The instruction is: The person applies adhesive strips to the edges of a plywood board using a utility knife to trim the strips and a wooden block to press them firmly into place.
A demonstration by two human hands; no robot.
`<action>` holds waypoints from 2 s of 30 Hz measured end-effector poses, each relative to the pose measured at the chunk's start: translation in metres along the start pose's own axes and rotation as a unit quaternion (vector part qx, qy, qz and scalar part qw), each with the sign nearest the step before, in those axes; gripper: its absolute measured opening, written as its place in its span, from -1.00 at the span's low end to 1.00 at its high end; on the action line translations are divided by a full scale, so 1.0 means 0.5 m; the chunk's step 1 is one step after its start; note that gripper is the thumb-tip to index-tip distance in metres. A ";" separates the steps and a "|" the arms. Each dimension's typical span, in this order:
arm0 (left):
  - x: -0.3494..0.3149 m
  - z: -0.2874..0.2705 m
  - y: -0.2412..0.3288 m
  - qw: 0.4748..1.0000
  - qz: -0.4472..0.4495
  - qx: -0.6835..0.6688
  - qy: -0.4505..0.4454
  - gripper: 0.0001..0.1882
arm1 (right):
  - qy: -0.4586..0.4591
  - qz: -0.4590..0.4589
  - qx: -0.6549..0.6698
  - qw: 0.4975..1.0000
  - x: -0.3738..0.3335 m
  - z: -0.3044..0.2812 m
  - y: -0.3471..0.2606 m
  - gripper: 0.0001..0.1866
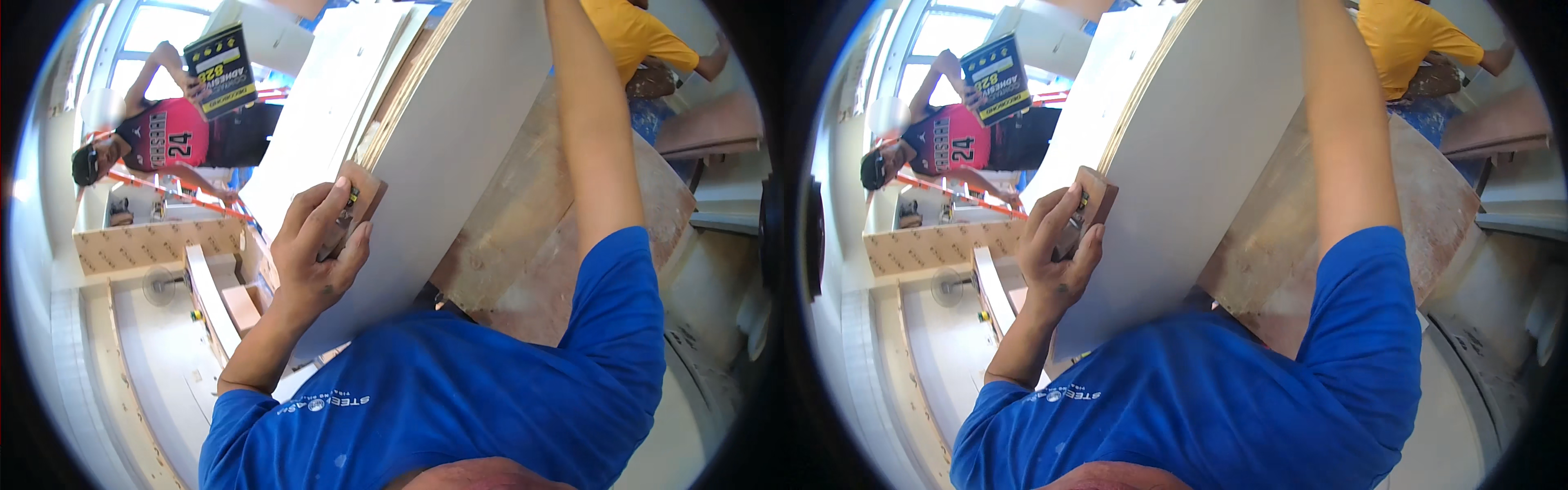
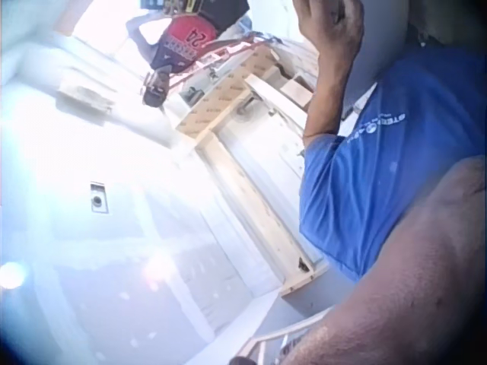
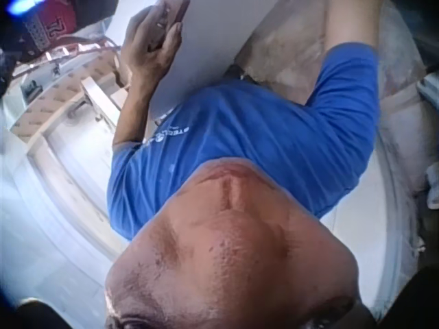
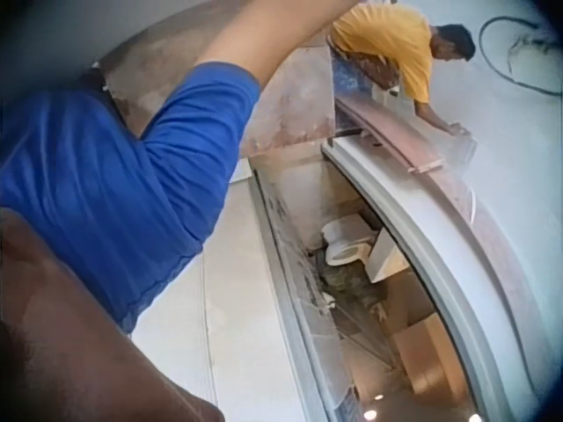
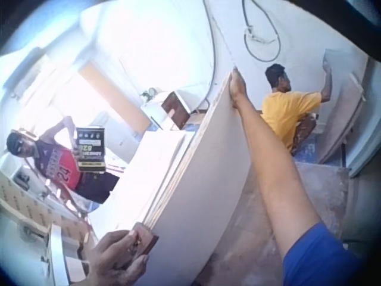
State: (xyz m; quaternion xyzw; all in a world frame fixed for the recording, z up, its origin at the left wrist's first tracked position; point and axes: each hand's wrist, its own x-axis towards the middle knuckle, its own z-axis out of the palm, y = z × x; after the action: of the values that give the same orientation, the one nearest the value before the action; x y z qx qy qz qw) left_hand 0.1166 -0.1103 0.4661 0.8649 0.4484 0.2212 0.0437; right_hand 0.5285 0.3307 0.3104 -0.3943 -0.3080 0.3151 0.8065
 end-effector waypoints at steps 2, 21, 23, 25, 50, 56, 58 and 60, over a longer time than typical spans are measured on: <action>0.051 0.021 -0.008 0.999 0.024 0.022 0.013 -0.45 | 0.003 0.009 -0.003 1.000 -0.007 0.005 0.004 -0.35; 0.369 0.180 -0.062 0.995 0.029 -0.052 0.079 -0.55 | 0.031 0.016 -0.029 0.999 -0.026 0.018 -0.001 -0.25; 0.410 0.197 -0.048 0.997 0.005 -0.062 0.052 -0.51 | 0.031 0.019 -0.031 0.999 -0.036 0.021 0.005 -0.24; 0.448 0.221 -0.040 0.997 -0.004 -0.068 0.040 -0.48 | 0.033 0.021 -0.033 0.999 -0.040 0.024 0.005 -0.23; 0.981 0.504 0.043 0.994 0.064 -0.008 0.086 -0.60 | 0.030 -0.011 0.265 0.964 0.029 -0.051 0.080 -0.42; 1.032 0.564 0.069 0.992 -0.105 -0.073 0.010 -0.54 | 0.046 0.014 0.052 0.998 -0.009 -0.133 0.084 -0.25; 1.085 0.554 -0.015 0.980 -0.153 -0.112 0.053 -0.50 | 0.019 0.014 0.111 0.993 -0.024 -0.101 0.061 -0.29; 1.070 0.554 -0.072 0.895 -0.194 -0.389 0.102 -0.53 | 0.027 -0.032 0.072 0.997 -0.033 -0.121 0.060 -0.30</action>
State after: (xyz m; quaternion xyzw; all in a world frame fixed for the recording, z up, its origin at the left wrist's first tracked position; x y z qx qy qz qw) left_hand 0.4740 0.3706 0.3911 0.6474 0.4872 0.4522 0.3730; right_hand 0.5553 0.3062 0.2512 -0.3331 -0.2750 0.3004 0.8504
